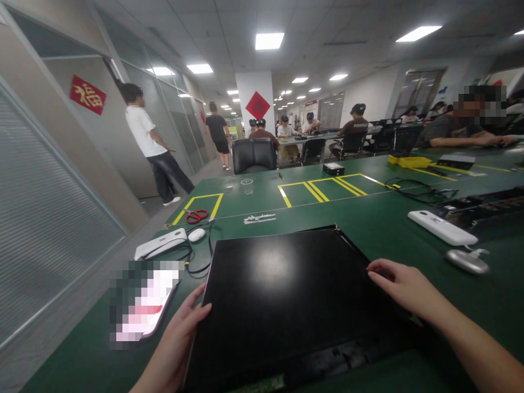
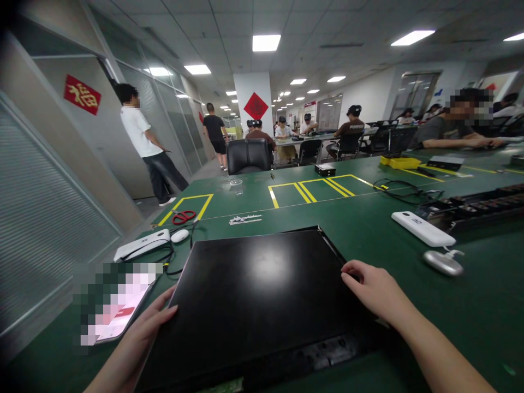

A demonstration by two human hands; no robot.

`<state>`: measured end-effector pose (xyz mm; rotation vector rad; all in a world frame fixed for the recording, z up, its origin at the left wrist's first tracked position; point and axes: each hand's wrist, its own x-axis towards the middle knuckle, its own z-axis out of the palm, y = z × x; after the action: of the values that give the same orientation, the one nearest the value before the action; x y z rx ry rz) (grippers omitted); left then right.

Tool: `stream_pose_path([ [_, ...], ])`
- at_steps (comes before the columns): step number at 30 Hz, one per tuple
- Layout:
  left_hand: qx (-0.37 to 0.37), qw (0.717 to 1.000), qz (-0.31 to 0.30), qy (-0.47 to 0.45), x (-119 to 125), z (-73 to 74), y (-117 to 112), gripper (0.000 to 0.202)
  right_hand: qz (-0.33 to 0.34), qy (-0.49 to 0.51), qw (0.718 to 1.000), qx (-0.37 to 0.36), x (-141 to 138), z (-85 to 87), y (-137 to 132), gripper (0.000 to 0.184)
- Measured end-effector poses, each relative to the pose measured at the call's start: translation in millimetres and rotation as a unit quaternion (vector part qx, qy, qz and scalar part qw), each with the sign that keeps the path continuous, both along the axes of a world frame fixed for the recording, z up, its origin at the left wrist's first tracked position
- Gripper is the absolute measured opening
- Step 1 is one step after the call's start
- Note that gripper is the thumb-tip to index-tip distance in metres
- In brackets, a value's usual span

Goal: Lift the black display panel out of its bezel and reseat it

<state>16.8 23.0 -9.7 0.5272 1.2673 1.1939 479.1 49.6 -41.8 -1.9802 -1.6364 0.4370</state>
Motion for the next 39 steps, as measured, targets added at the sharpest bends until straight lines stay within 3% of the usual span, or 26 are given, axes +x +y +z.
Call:
stream_pose_path([
  [5, 0.016, 0.999, -0.030, 0.020, -7.6, -6.6, 3.3, 0.082, -0.002, 0.004, 1.000, 0.011, 0.2, 0.0, -0.2, 0.032],
  [9, 0.067, 0.989, -0.054, 0.122, -22.4, -22.2, 12.2, 0.078, -0.002, 0.001, 1.000, 0.025, 1.9, -2.5, 1.1, 0.028],
  [11, 0.115, 0.964, -0.020, 0.241, -31.1, -31.8, 18.0, 0.071, -0.005, 0.002, 1.000, 0.026, 2.6, -3.3, 2.0, 0.029],
  [13, 0.162, 0.916, -0.030, 0.366, -38.8, -39.6, 23.2, 0.064, -0.009, 0.004, 1.000, 0.022, 3.1, -3.6, 2.9, 0.030],
  [17, 0.178, 0.864, -0.070, 0.466, -46.1, -46.0, 27.2, 0.064, -0.016, 0.005, 1.000, 0.017, 3.7, -3.4, 4.0, 0.032],
  [27, 0.178, 0.842, -0.092, 0.501, -39.0, -44.8, 27.6, 0.056, -0.022, 0.005, 0.999, 0.032, 2.8, -4.9, 4.6, 0.030],
  [39, 0.189, 0.843, -0.098, 0.494, -38.1, -46.3, 27.0, 0.049, -0.047, 0.028, 0.998, 0.029, 7.4, -4.0, 8.3, 0.032],
])
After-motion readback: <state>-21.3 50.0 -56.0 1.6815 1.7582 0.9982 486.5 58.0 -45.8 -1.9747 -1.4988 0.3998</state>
